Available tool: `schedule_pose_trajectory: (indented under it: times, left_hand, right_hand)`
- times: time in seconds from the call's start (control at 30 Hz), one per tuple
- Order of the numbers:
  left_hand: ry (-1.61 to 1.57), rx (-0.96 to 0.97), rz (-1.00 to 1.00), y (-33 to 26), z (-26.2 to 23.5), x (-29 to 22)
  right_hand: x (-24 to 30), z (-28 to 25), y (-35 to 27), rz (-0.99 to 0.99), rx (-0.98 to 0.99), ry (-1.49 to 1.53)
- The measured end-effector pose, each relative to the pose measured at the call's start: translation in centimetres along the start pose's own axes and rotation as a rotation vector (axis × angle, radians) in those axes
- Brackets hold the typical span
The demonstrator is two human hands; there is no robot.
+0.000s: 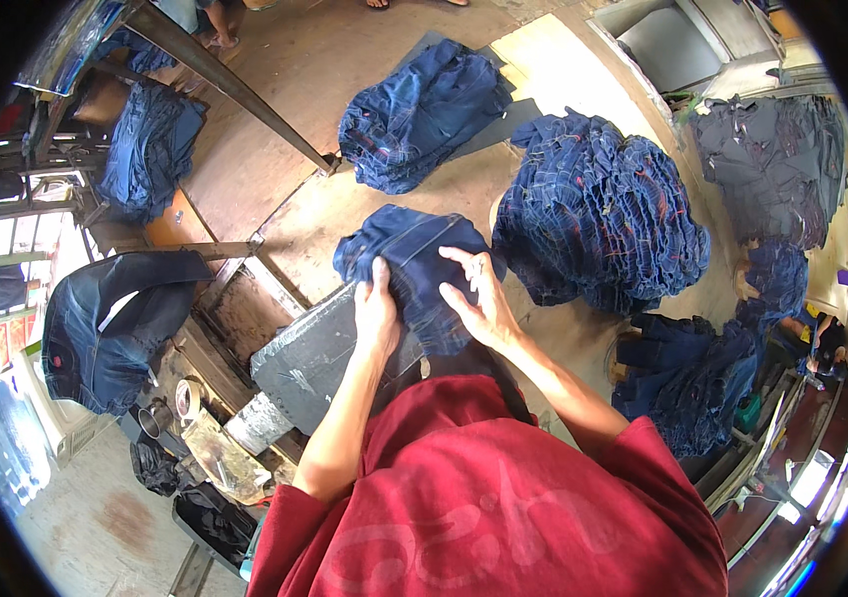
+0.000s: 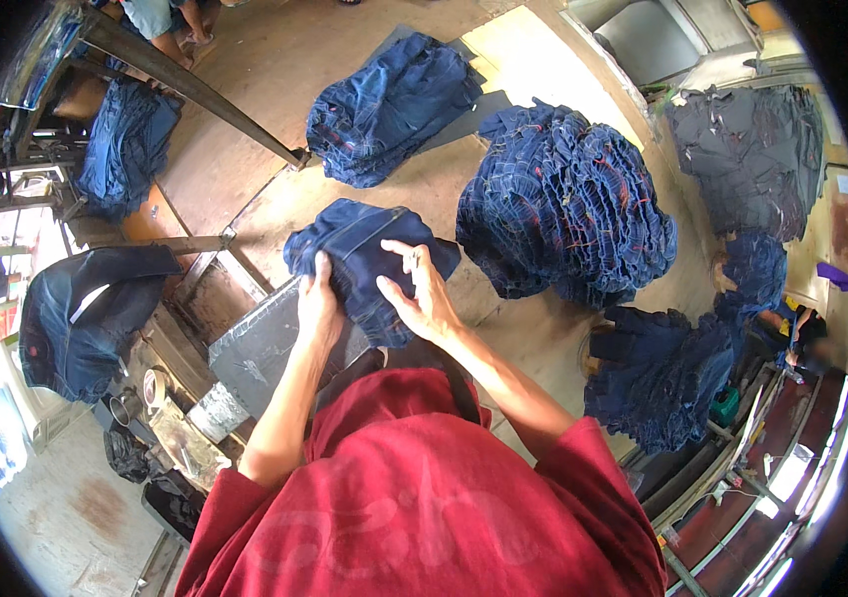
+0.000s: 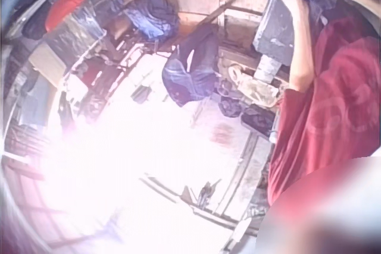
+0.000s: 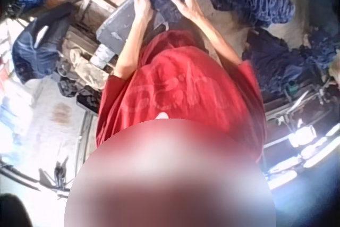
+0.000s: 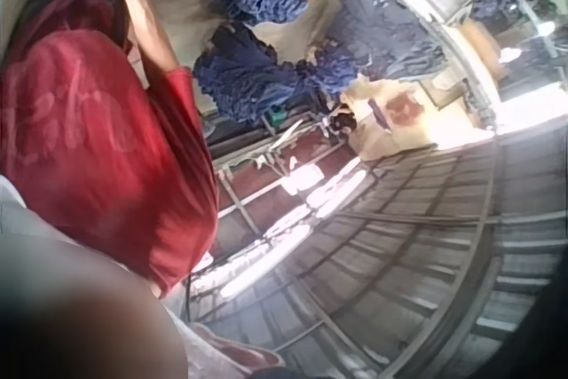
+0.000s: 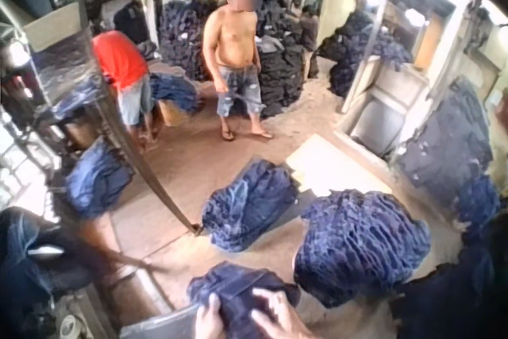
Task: The person repeatedly picks up folded jeans from a pile, lays them on a table, and uses a white marker to draw a line across the hem of each pair. After marking, the jeans are placed into a separate pile.
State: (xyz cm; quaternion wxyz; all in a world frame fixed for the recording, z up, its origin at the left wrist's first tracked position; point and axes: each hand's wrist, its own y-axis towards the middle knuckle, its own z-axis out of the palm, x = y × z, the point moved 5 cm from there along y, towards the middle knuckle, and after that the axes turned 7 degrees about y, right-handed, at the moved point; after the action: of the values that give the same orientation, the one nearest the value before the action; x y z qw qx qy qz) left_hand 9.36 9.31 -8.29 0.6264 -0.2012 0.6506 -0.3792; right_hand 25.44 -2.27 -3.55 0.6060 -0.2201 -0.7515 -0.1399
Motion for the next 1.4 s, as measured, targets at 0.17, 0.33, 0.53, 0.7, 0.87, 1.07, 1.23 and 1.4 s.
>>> schedule_pose_trajectory:
  times: [0.17, 0.33, 0.53, 0.7, 0.87, 1.07, 1.23, 1.4]
  left_hand:
    - [-0.095, -0.3, -0.044, -4.1, -13.4, 2.3]
    - [0.549, -0.317, 0.223, -8.0, -31.7, 1.9]
    - [1.694, -0.795, 0.452, -12.6, -36.0, -8.3]
    - [0.801, 0.196, 0.481, -0.6, -18.6, -12.4]
    - [1.31, 0.702, -0.026, 6.8, -12.3, -6.7]
    - [1.373, 0.543, 0.596, 9.4, -12.0, -5.8]
    - [1.453, 0.184, 0.894, 12.2, -12.2, -6.6]
    - [1.296, 0.122, 0.834, 13.4, -11.9, -6.5]
  right_hand:
    - [1.5, 2.6, -3.6, 0.036, 0.108, 0.156]
    - [-0.6, 5.0, -8.6, 0.355, 0.384, 0.339]
    - [-0.9, 3.6, -8.9, 0.366, 0.285, 0.31]
    - [2.2, 3.9, -6.6, 0.292, 0.241, -0.075]
    - [5.3, 7.5, -6.6, 0.178, 0.2, -0.197]
    - [7.8, 12.7, -7.9, -0.001, 0.143, -0.301]
    - [8.9, 17.4, -6.6, -0.345, 0.138, -0.52]
    - [7.2, 18.7, -5.9, -0.24, 0.045, -0.564]
